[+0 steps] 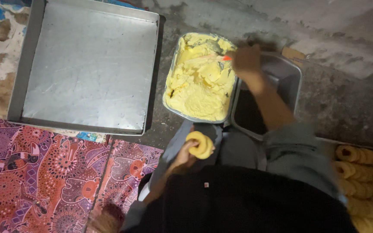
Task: The person fills ring-shaped pastries with a yellow cream using a small spatula, then dips the filled center into a dark granular topping and places them on a tray. The process is repeated for multiple pastries.
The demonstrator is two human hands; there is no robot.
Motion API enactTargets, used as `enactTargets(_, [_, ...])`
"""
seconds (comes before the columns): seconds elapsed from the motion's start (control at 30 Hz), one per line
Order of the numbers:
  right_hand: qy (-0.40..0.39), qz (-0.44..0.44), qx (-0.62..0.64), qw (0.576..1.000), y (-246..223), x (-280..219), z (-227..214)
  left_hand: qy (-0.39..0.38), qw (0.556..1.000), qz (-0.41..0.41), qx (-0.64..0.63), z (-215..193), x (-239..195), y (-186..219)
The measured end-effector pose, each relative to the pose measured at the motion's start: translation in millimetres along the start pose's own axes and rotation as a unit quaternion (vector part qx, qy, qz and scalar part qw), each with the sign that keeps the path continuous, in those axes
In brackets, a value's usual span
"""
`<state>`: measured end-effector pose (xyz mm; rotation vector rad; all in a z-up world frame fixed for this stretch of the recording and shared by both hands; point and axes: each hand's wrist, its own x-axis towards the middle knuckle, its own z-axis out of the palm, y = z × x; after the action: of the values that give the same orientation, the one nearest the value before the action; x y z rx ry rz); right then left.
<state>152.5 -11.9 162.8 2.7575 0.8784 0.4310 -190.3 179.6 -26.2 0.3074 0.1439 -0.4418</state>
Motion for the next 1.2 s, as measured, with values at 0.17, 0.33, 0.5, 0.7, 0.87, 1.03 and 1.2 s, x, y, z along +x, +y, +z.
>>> enactTargets(0.17, [0.000,0.000,0.100,0.995,-34.8,10.6,43.7,0.079,0.994,0.000,-0.071,-24.6,28.2,-37.7])
enactTargets(0.33, [-0.107,-0.026,0.288,0.951,-30.8,3.4,62.7,0.029,0.998,0.054,0.012,-20.6,22.1,-30.9])
enactTargets(0.5, [-0.127,-0.030,0.341,0.931,-33.9,-13.0,101.4,0.016,0.998,0.060,-0.028,8.6,19.4,-18.9])
enactTargets(0.7, [-0.148,-0.032,0.441,0.885,-5.3,-46.2,130.0,0.031,0.998,0.039,-0.045,28.3,13.6,-6.8])
enactTargets(0.87, [-0.069,-0.007,0.414,0.907,32.4,-90.5,107.4,0.004,0.999,0.045,-0.002,29.0,7.3,-2.0])
enactTargets(1.03, [-0.102,0.089,0.242,0.961,56.1,-133.7,44.9,-0.029,0.997,0.054,0.043,29.5,3.0,0.7])
enactTargets(1.2, [-0.067,0.108,0.349,0.928,32.2,-169.6,-29.1,-0.029,0.997,-0.009,0.073,35.9,-1.0,2.0])
